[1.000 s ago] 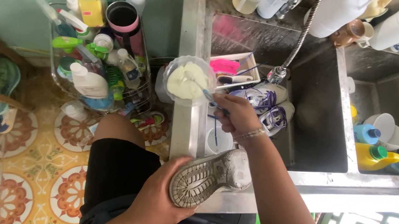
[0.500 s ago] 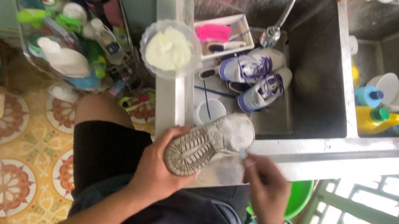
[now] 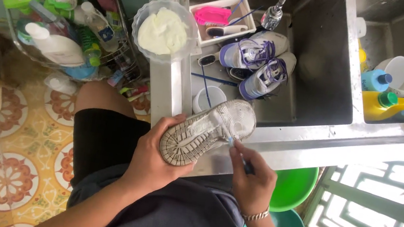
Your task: Cleaning the soles and sides of athletic shoes using brushes and cleaning solution at a sink.
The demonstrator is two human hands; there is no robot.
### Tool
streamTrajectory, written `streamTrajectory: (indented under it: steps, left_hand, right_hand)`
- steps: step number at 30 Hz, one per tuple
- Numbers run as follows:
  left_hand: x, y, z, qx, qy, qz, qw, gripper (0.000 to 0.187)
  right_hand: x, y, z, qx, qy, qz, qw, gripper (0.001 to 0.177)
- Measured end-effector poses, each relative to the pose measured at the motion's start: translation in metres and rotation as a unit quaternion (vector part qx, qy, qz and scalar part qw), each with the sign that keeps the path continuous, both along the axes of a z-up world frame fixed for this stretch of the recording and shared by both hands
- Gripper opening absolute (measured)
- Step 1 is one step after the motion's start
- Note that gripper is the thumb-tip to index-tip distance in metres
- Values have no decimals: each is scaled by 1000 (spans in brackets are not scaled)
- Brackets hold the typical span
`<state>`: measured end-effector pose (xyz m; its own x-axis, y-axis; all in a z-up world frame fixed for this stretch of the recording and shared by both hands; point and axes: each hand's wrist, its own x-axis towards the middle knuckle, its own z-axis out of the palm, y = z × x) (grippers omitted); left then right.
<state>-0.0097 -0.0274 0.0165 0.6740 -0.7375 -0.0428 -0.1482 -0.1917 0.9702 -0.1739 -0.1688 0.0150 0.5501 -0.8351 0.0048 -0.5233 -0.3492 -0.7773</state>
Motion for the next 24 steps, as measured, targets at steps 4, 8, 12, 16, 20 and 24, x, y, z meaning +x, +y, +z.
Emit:
streamTrajectory:
  steps: [4, 8, 12, 16, 20, 24]
  left_hand:
    - [2, 0, -4, -18, -31, -8, 999, 72]
    - [3, 0, -3, -11, -47, -18, 999, 76]
    - [2, 0, -1, -4, -19, -10, 1000, 73]
    - [2, -2, -3, 0, -19, 7, 1000, 73]
    - [2, 0, -4, -3, -26, -5, 1000, 77]
    - [2, 0, -5, 26, 28, 2, 999, 73]
  right_hand:
    - [-3, 21, 4, -48, -14, 32, 998, 13]
    - [-5, 28, 12, -52, -53, 104, 992, 13]
    - [9, 7, 16, -76, -28, 69, 994, 17]
    - [7, 19, 23, -96, -35, 106, 989, 12]
    - [-5, 16, 18, -61, -17, 166, 984, 11]
    - [9, -1, 21, -113, -46, 129, 984, 8]
